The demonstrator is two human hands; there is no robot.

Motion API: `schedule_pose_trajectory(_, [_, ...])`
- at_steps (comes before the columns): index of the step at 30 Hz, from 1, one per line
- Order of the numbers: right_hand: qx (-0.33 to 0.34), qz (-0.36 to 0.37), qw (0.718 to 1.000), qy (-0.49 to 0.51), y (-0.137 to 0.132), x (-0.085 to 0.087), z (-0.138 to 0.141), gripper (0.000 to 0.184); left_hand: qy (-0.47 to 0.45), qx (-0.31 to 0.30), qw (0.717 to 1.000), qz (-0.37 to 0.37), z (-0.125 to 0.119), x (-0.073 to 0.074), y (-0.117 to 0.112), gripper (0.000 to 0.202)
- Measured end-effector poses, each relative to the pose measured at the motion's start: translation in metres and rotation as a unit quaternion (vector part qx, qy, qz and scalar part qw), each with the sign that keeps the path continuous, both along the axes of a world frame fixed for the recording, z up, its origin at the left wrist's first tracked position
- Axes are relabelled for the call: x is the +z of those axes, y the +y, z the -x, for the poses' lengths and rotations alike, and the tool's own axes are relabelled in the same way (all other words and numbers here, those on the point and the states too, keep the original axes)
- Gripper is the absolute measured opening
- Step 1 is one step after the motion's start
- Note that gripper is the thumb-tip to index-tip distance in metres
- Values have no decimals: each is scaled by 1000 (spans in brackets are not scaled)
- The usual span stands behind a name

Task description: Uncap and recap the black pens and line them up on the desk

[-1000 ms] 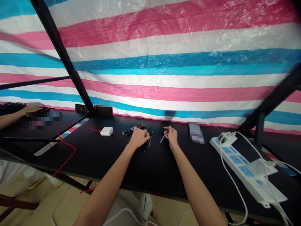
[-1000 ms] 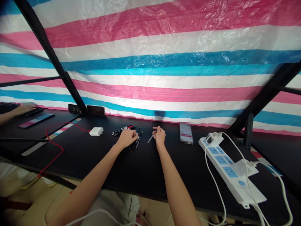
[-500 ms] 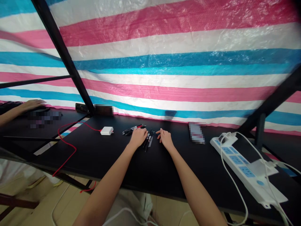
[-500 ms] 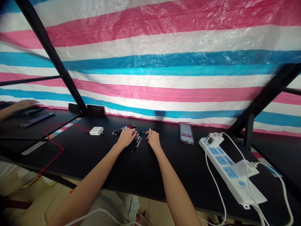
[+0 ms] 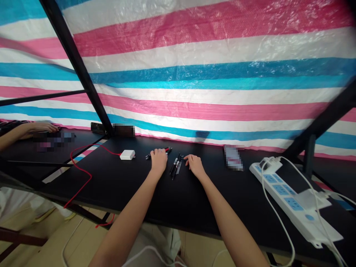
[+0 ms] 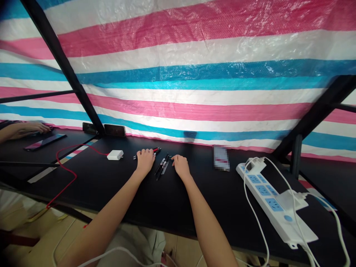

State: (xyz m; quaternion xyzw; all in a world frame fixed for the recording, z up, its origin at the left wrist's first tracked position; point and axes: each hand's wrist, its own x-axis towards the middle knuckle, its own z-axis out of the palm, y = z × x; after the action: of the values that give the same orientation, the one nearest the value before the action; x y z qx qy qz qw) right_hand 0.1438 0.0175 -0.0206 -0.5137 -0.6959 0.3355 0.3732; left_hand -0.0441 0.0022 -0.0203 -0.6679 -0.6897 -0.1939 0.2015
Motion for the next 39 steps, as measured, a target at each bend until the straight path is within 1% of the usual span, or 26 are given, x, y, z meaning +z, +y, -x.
schedule_pose_trajectory(4, [2,-7,1000,-2,0,-1,0,35,-16,-7,1000,10,0,-1,1,17])
schedule_pose_trajectory(7, [-1,-6,1000,9,-1,-1,1,36,-14,-18,1000,-8,-1,0,2,19])
schedule_pose_trajectory(12, [-32,-35,998,38,-8,6,2,52,-25,-66,997,-25,-8,9,-2,20])
schedule_pose_trajectory(14, [-44,-40,998,18,-11,11,2,57,-13,-83,996,-26,-12,13,-4,21])
schedule_pose_trajectory(17, [-68,-27,997,-26,-12,15,1,62,9,-99,995,-28,-16,17,-7,24])
schedule_pose_trajectory(21, [-69,-2,997,-46,-12,17,0,59,31,-123,991,-31,-19,19,-8,26])
schedule_pose_trajectory(26, [-71,-3,996,-50,-10,17,-1,51,34,-161,986,-39,-21,21,-10,28])
schedule_pose_trajectory(29, [-76,4,997,-23,-8,14,0,43,29,-183,982,-39,-22,22,-11,28])
schedule_pose_trajectory(32, [-71,12,997,34,-3,10,3,40,24,-198,979,-34,-23,23,-12,27])
schedule_pose_trajectory(35, [-52,7,993,105,1,7,4,41,17,-201,979,-33,-23,23,-12,26])
schedule_pose_trajectory(39, [-46,-10,983,179,2,9,3,44,11,-215,976,-29,-23,23,-11,26])
